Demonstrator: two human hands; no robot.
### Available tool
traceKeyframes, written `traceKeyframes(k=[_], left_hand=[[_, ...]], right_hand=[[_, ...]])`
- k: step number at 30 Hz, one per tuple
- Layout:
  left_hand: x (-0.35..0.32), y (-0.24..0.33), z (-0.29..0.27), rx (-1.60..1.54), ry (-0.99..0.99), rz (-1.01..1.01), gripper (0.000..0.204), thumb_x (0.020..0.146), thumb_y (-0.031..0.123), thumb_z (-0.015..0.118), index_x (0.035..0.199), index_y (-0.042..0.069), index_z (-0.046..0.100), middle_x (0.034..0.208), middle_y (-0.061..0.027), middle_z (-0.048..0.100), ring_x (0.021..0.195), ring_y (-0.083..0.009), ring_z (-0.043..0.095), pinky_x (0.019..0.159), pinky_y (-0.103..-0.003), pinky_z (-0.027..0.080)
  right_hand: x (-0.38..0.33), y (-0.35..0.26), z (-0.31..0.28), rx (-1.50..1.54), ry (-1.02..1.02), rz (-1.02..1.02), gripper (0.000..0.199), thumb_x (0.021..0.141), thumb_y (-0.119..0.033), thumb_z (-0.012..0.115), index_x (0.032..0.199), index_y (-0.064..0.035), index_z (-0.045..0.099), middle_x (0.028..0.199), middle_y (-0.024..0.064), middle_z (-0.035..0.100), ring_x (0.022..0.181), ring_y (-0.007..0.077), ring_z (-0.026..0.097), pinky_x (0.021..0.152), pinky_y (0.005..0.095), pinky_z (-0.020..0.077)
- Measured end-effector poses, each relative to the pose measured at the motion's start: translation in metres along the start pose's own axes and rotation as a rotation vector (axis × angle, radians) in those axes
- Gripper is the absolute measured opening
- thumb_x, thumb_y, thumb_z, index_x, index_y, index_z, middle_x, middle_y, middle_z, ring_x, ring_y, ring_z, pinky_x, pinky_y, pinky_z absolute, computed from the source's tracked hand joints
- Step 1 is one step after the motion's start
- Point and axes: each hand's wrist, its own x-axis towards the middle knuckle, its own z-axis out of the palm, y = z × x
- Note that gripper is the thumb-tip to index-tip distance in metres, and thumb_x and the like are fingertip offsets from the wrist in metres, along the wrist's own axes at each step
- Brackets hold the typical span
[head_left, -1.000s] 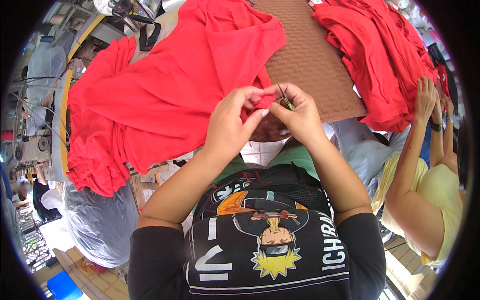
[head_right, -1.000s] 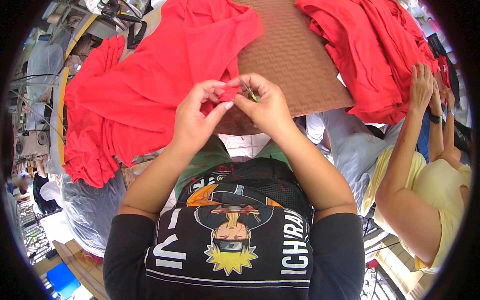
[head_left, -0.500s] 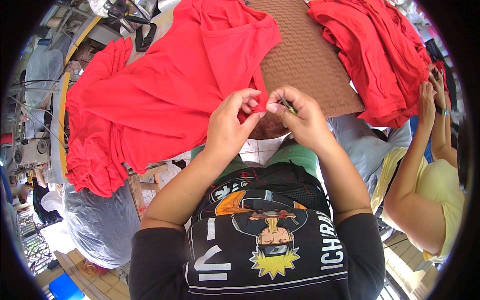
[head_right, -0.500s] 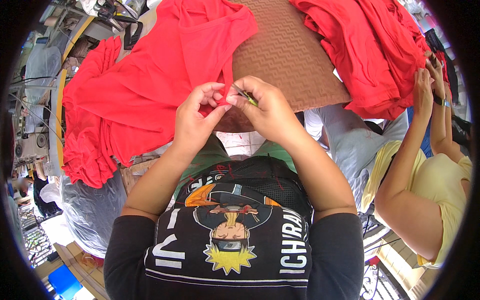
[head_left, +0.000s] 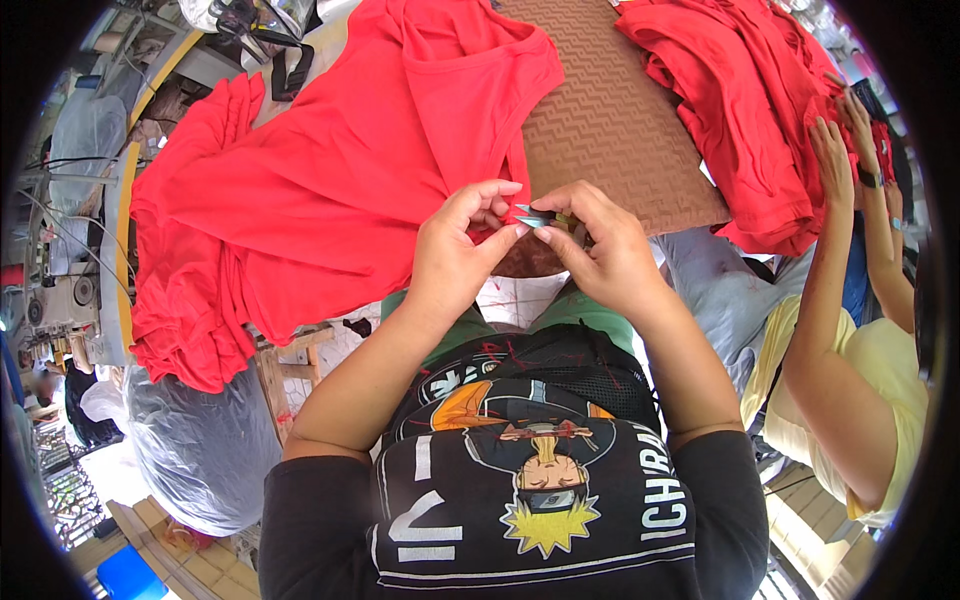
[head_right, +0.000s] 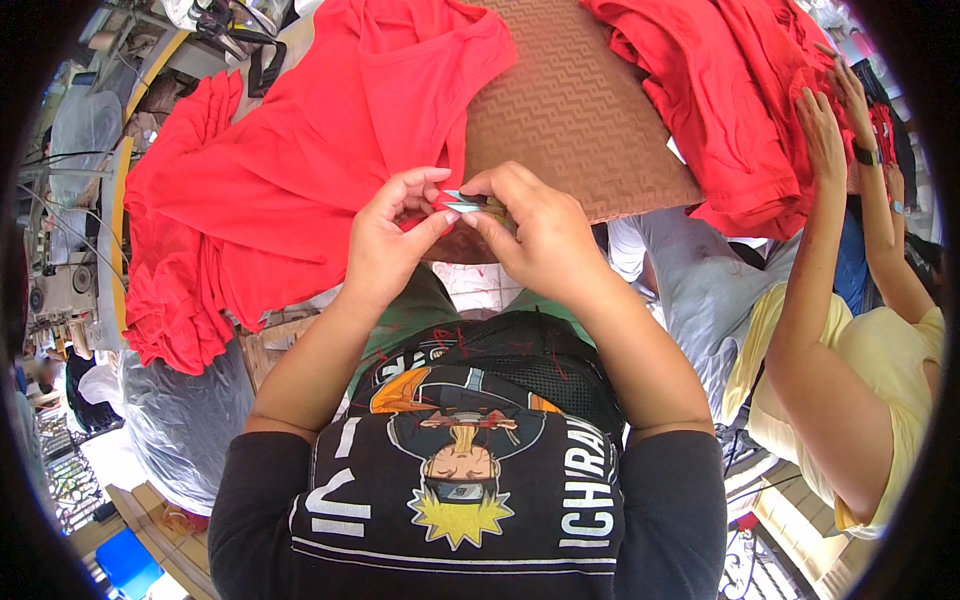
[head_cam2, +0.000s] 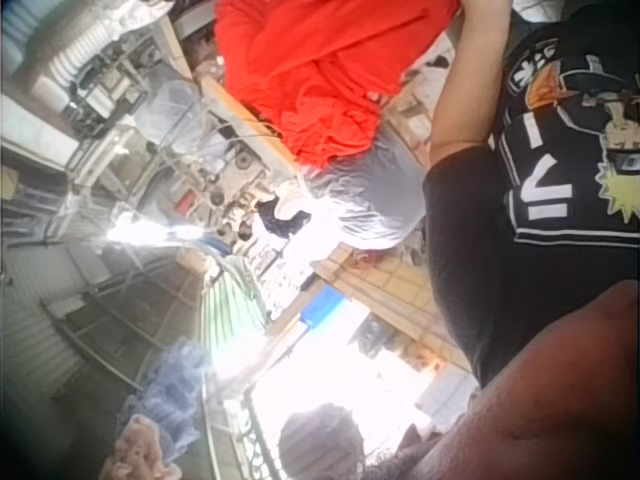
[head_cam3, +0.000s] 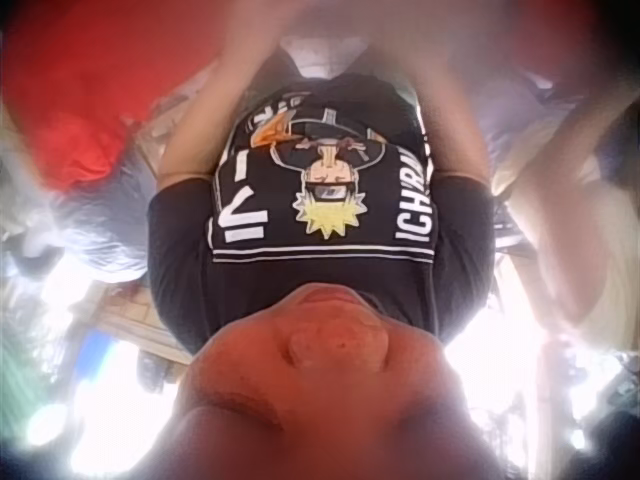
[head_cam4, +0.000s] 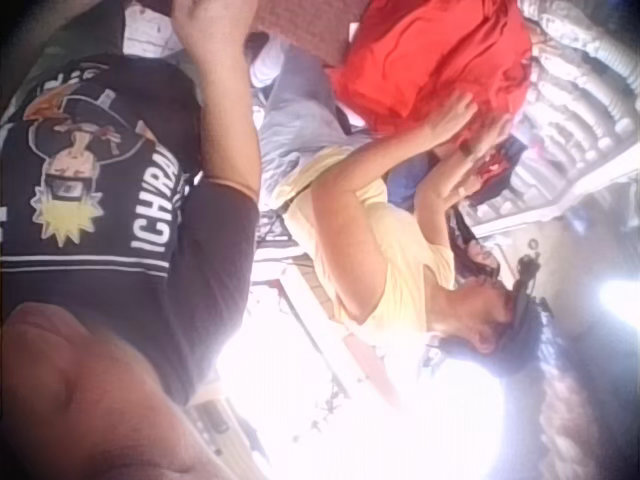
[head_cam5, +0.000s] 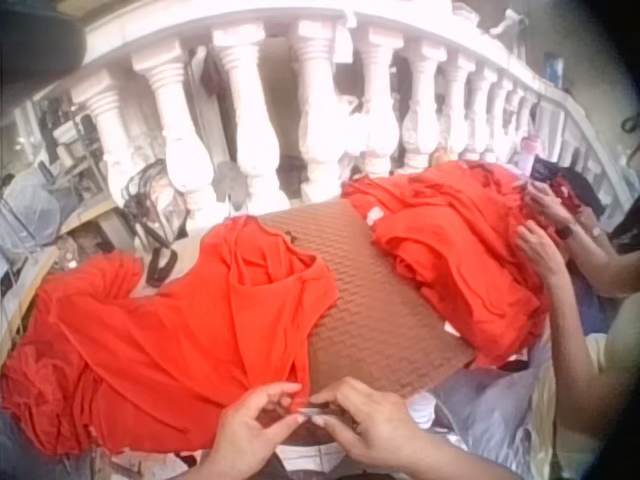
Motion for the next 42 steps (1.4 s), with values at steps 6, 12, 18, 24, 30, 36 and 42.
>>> traceKeyframes(k=[6,12,18,24,30,36,42], left_hand=[[-0.002,0.004,-0.001,0.112,-0.017,0.057,0.031,0.084,0.002,0.07,0.114,0.001,0.063,0.096,-0.0016,0.06,0.089,-0.008,0.058,0.08,-0.024,0.048],[-0.001,0.007,0.002,0.226,0.009,0.121,0.026,0.083,0.006,0.071,0.108,0.004,0.067,0.102,-0.006,0.063,0.089,-0.0129,0.06,0.08,-0.026,0.049],[0.004,0.017,-0.009,0.483,0.033,0.275,0.032,0.079,0.011,0.075,0.11,0.008,0.068,0.107,-0.0082,0.062,0.094,-0.0188,0.061,0.084,-0.031,0.049],[0.008,0.025,0.008,0.777,-0.079,0.394,0.03,0.075,0.015,0.076,0.104,0.008,0.07,0.111,-0.0067,0.06,0.103,-0.0252,0.057,0.087,-0.036,0.048],[0.018,0.018,0.014,0.619,-0.031,0.282,0.013,0.08,0.009,0.072,0.09,0.002,0.07,0.091,-0.0073,0.069,0.084,-0.0215,0.066,0.074,-0.032,0.052],[0.019,0.021,0.001,0.304,-0.012,-0.027,0.012,0.088,0.007,0.066,0.096,0.0,0.071,0.088,-0.0077,0.073,0.081,-0.0086,0.066,0.075,-0.024,0.052],[0.015,0.023,0.002,0.279,-0.011,-0.064,0.013,0.089,0.007,0.065,0.097,-0.001,0.071,0.088,-0.0076,0.073,0.082,-0.0073,0.065,0.075,-0.023,0.052]], right_hand=[[0.001,0.002,0.003,-0.06,0.004,-0.034,0.02,0.083,-0.013,0.068,0.1,-0.0066,0.06,0.092,0.0124,0.062,0.078,0.0327,0.063,0.065,0.0408,0.05],[-0.004,0.005,0.004,-0.118,-0.014,-0.035,0.021,0.083,-0.014,0.067,0.102,-0.0072,0.06,0.093,0.012,0.062,0.082,0.0335,0.063,0.066,0.0423,0.0502],[-0.007,0.009,-0.015,-0.107,0.038,0.058,0.025,0.086,-0.013,0.065,0.109,-0.0053,0.058,0.1,0.0147,0.063,0.09,0.0337,0.064,0.073,0.0408,0.051],[-0.012,0.018,-0.013,-0.064,0.109,0.053,0.025,0.088,-0.008,0.061,0.113,-0.0041,0.058,0.105,0.0174,0.064,0.095,0.0338,0.064,0.078,0.0397,0.0512],[-0.013,0.015,-0.009,-0.093,0.078,0.041,0.019,0.087,-0.008,0.062,0.105,-0.0049,0.06,0.098,0.0149,0.066,0.091,0.0341,0.065,0.075,0.041,0.0514],[-0.01,0.011,0.0,-0.129,0.021,-0.011,0.014,0.086,-0.01,0.063,0.098,-0.0057,0.06,0.095,0.0135,0.066,0.089,0.0344,0.064,0.071,0.0428,0.0507],[-0.005,0.006,0.002,-0.167,0.013,-0.056,0.013,0.085,-0.011,0.063,0.096,-0.0053,0.059,0.091,0.0138,0.065,0.085,0.0346,0.064,0.069,0.0442,0.0503]])
